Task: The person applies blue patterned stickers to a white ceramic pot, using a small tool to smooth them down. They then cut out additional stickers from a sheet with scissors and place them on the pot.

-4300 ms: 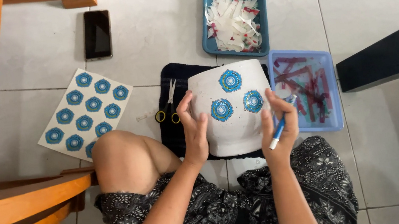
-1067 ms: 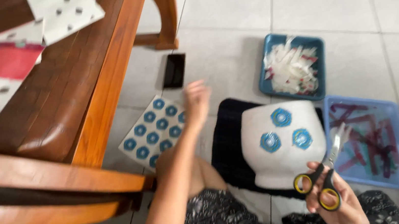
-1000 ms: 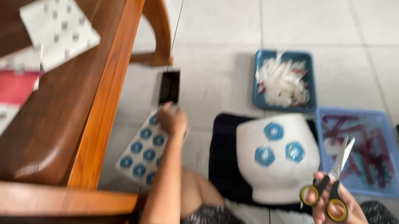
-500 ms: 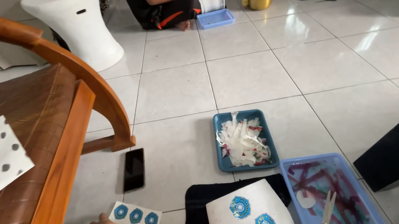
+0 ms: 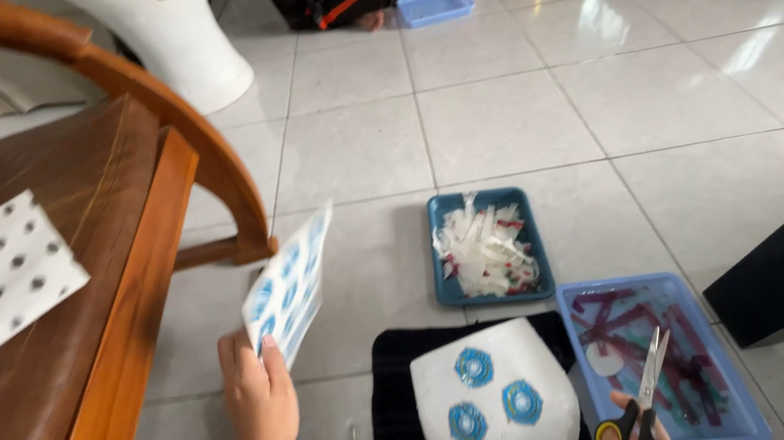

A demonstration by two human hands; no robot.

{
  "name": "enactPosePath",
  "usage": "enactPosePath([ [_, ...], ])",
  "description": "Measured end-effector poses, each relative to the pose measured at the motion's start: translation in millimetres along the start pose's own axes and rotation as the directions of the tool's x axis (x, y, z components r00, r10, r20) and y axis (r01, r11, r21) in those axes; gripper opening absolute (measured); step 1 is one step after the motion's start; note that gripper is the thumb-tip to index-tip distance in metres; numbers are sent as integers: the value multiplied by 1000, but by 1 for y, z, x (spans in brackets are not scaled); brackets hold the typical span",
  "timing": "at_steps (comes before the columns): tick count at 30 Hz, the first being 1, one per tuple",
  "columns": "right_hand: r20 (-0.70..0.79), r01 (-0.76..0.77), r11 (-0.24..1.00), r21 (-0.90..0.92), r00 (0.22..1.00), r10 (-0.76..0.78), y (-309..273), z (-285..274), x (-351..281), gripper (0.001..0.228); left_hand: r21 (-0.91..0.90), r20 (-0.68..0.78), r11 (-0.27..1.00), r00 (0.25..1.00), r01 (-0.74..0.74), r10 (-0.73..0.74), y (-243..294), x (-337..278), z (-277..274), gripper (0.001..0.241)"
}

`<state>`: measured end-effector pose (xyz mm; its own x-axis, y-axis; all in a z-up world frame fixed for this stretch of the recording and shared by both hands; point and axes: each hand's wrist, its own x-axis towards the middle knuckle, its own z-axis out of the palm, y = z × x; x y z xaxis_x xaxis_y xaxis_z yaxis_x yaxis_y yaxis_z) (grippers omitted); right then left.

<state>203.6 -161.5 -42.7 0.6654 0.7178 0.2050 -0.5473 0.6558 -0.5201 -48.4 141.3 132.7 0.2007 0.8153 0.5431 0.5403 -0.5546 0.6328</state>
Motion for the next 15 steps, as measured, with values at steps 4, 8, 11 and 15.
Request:
enactPosePath([
  [4,218,-208,977,48,957,193,-13,32,-3,70,-919,-57,385,937,86,-345,48,-29,-6,45],
  [8,244,-213,937,-276,928,282,-30,92,-16,66,-854,81,410,861,319,-502,92,-50,-21,32],
  [11,191,-190,783,-593,911,366,-41,123,-24,65,-793,171,468,881,389,-442,108,-69,-22,35],
  [15,196,-150,655,-740,885,423,-38,118,-29,51,-748,271,505,893,431,-361,109,-91,-18,27],
])
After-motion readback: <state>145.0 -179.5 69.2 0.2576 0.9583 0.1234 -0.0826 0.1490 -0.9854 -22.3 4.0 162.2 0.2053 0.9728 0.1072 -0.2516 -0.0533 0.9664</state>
